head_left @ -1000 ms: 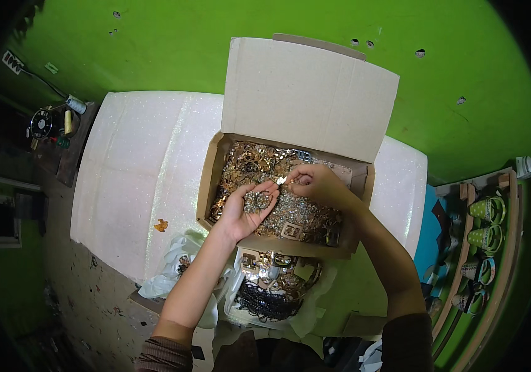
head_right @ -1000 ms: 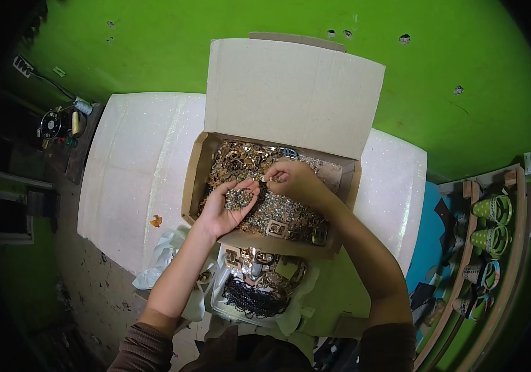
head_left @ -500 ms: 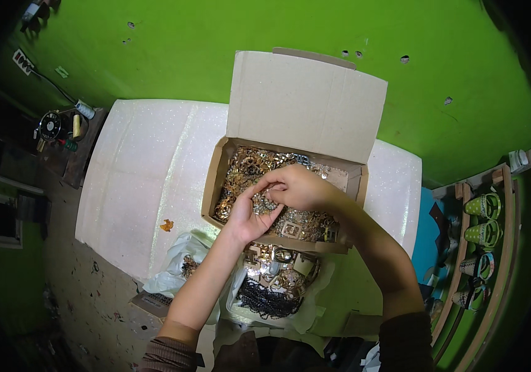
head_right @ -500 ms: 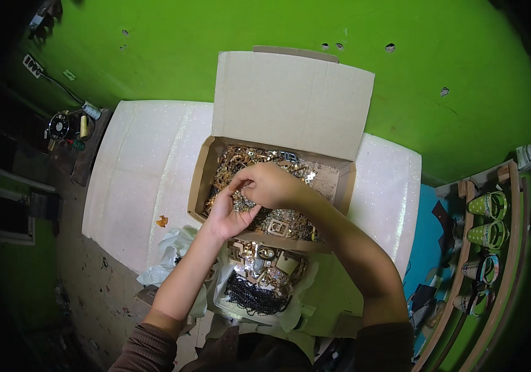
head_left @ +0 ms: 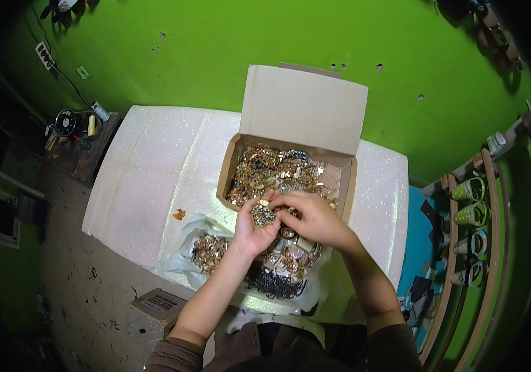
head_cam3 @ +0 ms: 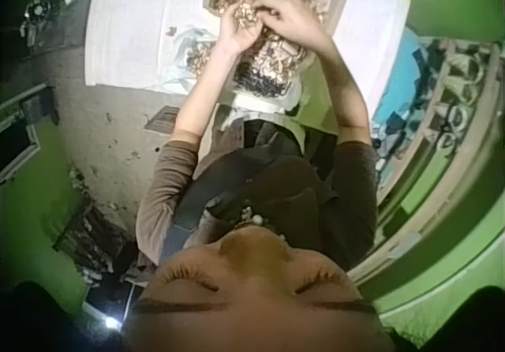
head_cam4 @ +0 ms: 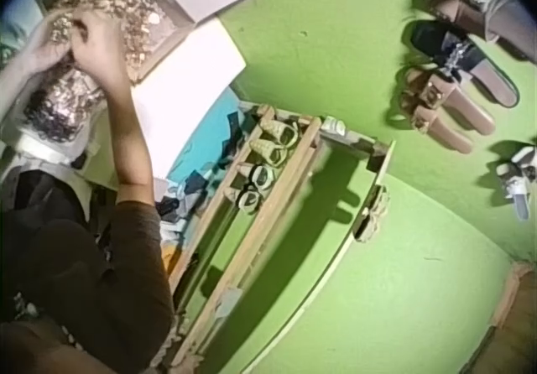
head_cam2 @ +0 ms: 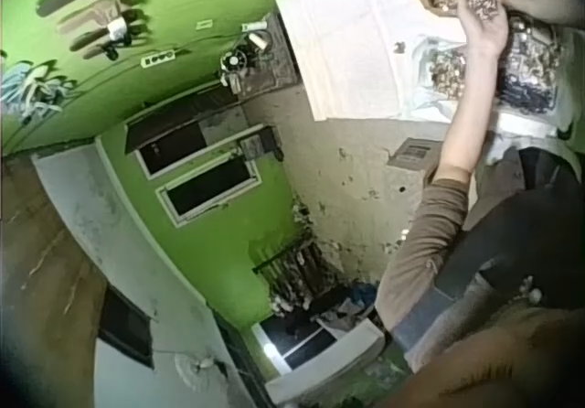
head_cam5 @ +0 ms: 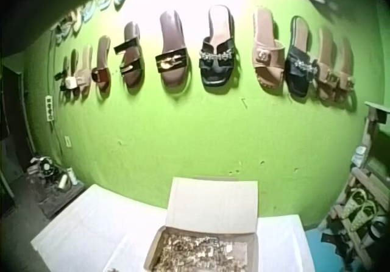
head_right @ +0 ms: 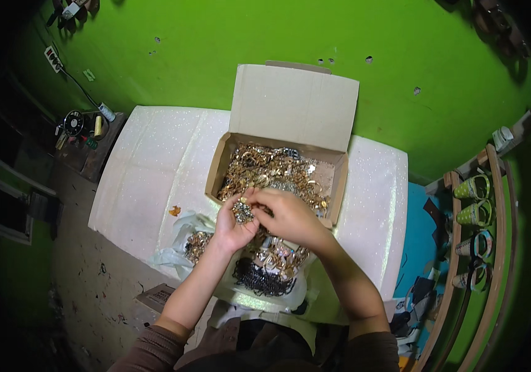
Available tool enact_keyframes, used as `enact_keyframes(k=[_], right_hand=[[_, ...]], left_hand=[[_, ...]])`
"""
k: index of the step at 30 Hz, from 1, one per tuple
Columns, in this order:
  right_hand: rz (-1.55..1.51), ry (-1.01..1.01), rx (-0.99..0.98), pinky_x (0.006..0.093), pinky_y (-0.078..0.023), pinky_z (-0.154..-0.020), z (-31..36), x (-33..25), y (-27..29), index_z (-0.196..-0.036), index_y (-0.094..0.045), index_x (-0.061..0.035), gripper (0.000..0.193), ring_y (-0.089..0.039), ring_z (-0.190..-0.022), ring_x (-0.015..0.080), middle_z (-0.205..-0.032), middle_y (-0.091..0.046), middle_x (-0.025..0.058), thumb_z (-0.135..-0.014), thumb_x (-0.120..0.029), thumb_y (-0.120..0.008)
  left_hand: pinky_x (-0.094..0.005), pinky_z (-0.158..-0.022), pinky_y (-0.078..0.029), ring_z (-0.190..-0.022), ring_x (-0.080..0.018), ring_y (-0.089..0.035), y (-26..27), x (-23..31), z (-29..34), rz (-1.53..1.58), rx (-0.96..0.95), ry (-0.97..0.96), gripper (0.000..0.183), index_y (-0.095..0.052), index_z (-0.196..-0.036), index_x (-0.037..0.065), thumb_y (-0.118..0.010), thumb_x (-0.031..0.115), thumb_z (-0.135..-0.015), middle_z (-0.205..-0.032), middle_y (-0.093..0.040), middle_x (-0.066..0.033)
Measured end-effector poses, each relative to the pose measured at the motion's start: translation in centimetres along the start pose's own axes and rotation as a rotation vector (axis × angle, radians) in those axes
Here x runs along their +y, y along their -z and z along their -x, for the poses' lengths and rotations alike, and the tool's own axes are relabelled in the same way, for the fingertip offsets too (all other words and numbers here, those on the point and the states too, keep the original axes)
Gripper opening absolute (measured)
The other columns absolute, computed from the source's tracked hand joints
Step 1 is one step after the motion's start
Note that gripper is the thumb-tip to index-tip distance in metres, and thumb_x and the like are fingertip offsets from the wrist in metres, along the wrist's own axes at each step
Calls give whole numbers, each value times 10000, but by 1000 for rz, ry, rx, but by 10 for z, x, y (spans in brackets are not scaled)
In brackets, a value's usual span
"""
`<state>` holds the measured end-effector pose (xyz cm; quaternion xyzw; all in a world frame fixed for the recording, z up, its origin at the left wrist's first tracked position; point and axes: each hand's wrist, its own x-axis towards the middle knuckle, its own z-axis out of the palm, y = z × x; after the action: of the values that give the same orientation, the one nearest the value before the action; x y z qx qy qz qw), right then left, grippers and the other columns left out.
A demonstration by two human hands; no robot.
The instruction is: Sorting through small metal and plastic shoe components in a box.
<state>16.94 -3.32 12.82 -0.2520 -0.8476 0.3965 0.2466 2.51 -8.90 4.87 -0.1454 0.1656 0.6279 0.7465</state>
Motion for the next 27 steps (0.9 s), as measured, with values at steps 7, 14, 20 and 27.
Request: enact_keyframes(k=[7, 14, 20, 27], right_hand=[[493, -5, 51, 336, -454, -661, 51, -29, -59, -858, -601, -82, 167, -533, -796, 225, -835, -547, 48, -702, -141, -607], [646, 31, 65, 334, -443, -682, 60, -47, -102, -839, -586, -82, 170, -533, -796, 217, -851, -542, 46, -697, -167, -622], [480, 37, 58, 341, -444, -688, 50, -63, -128, -824, -584, -69, 137, -547, -794, 237, -861, -553, 60, -716, -148, -615], [-124, -201, -3, 285, -439, -683, 36, -74, -135, -846, -577, -31, 123, -558, -755, 178, -809, -576, 69, -791, -138, -604]], left_hand=[[-289, -922, -373, -1065, -149, -492, 26, -11, 48, -53, 40, 82, 293, -534, -1059, 45, -374, 218, -885, -1102, -545, -57], [-304, -935, -371, -1061, -154, -502, 48, 8, 80, -79, 67, 102, 294, -543, -1048, 39, -378, 211, -876, -1120, -547, -63], [-300, -899, -400, -1027, -168, -514, 62, 33, 106, -73, 97, 107, 262, -540, -1017, 28, -405, 197, -869, -1082, -555, -74], [-305, -817, -479, -929, -215, -558, 69, 52, 127, -63, 131, 130, 209, -542, -978, 21, -456, 171, -861, -988, -567, -116]])
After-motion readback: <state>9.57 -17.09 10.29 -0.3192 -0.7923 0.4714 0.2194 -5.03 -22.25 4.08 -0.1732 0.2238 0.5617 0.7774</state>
